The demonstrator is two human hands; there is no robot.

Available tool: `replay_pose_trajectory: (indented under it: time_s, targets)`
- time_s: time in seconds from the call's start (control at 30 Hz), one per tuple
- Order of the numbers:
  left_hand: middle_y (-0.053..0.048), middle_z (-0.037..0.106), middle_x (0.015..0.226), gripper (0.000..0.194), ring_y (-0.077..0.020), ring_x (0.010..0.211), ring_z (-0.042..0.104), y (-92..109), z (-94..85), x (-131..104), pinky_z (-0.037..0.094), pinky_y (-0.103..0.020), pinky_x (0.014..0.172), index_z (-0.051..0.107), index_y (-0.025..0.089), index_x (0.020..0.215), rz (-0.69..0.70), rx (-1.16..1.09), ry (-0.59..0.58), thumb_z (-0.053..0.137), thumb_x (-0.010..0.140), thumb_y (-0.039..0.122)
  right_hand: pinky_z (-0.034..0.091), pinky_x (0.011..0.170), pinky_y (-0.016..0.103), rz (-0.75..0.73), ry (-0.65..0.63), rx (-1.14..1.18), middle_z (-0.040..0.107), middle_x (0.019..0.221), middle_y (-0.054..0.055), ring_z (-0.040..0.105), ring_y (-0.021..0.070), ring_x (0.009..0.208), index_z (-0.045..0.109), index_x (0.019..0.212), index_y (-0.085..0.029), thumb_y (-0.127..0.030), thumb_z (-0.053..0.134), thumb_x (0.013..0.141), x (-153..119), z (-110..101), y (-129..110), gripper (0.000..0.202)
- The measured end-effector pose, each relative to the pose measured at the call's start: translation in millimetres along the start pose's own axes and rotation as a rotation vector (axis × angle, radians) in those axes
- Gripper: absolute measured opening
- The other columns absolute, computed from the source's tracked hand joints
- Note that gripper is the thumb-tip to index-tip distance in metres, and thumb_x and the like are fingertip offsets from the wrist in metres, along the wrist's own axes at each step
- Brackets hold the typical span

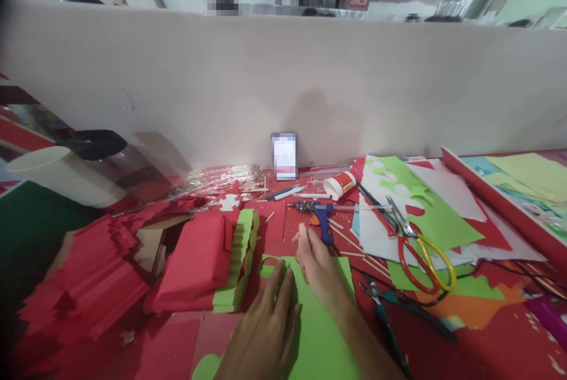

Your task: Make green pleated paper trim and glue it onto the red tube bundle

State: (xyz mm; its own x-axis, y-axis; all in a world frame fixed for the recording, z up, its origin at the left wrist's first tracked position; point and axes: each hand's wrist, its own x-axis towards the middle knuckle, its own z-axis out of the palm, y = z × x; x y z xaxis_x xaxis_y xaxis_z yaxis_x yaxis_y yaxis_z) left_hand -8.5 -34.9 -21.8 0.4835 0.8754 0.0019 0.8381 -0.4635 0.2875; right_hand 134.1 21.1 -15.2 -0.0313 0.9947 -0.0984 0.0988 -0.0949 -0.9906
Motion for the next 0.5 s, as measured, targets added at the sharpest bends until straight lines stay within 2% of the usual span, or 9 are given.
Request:
replay_pose_trajectory:
  time_s: [0.03, 0.1, 0.17, 0.27, 0.4, 0.43, 0.5]
  targets:
    - [-0.019, 0.029, 0.151, 0.050, -0.0311, 0.126, 0.048, -1, 1.4, 0, 0.048, -0.041, 0.097, 0.036, 0.013, 0.142, -0.003, -0.003, -0.008, 0.034, 0.096, 0.032, 0.032, 0.040, 0.020, 0.035, -0.012, 0.114, 0.045, 0.064, -0.004, 0.036, 0.0097, 0.042, 0.050, 0.097, -0.023, -0.058, 0.032, 0.093, 2, 0, 1, 0.040]
    - [-0.019, 0.029, 0.151, 0.051, -0.0320, 0.126, 0.048, -2, 4.0, 1, 0.049, -0.041, 0.096, 0.036, 0.012, 0.142, -0.016, -0.001, -0.023, 0.034, 0.096, 0.033, 0.033, 0.041, 0.021, 0.065, -0.011, 0.270, 0.043, 0.066, -0.003, 0.036, 0.0103, 0.046, 0.048, 0.096, -0.023, -0.056, 0.036, 0.092, 5, -2, 2, 0.036]
    - [-0.020, 0.030, 0.151, 0.051, -0.0326, 0.127, 0.047, -2, 6.2, 1, 0.049, -0.041, 0.095, 0.037, 0.012, 0.142, -0.014, 0.006, -0.021, 0.034, 0.095, 0.033, 0.037, 0.046, 0.022, 0.038, 0.044, 0.341, 0.040, 0.066, -0.003, 0.038, 0.0114, 0.050, 0.045, 0.094, -0.023, -0.052, 0.041, 0.091, 7, -4, 2, 0.029]
    - [-0.020, 0.033, 0.150, 0.051, -0.0317, 0.126, 0.048, -3, 9.0, -1, 0.050, -0.039, 0.095, 0.036, 0.011, 0.142, -0.003, 0.018, 0.002, 0.034, 0.095, 0.032, 0.034, 0.045, 0.019, -0.003, 0.122, 0.418, 0.034, 0.063, -0.006, 0.033, 0.0096, 0.048, 0.043, 0.094, -0.025, -0.050, 0.044, 0.092, 10, -6, 1, 0.026]
    - [-0.019, 0.034, 0.149, 0.053, -0.0309, 0.124, 0.051, -5, 12.9, -2, 0.051, -0.037, 0.092, 0.034, 0.010, 0.143, 0.011, 0.036, 0.040, 0.035, 0.096, 0.033, 0.021, 0.037, 0.015, -0.033, 0.187, 0.390, 0.030, 0.062, -0.008, 0.021, 0.0067, 0.043, 0.043, 0.092, -0.026, -0.053, 0.043, 0.093, 14, -4, -2, 0.027]
    - [-0.019, 0.035, 0.149, 0.053, -0.0307, 0.125, 0.050, -5, 13.9, -2, 0.052, -0.036, 0.091, 0.034, 0.010, 0.143, 0.015, 0.039, 0.050, 0.035, 0.096, 0.033, 0.021, 0.037, 0.015, -0.047, 0.194, 0.356, 0.030, 0.062, -0.008, 0.021, 0.0067, 0.042, 0.043, 0.090, -0.025, -0.053, 0.041, 0.094, 14, -3, -3, 0.028]
    - [-0.018, 0.035, 0.149, 0.052, -0.0298, 0.126, 0.048, -6, 15.9, -3, 0.052, -0.034, 0.090, 0.033, 0.011, 0.144, 0.014, 0.049, 0.066, 0.035, 0.096, 0.032, 0.030, 0.041, 0.016, -0.089, 0.190, 0.257, 0.036, 0.063, -0.006, 0.030, 0.0078, 0.045, 0.043, 0.085, -0.024, -0.052, 0.035, 0.096, 15, 0, -7, 0.030]
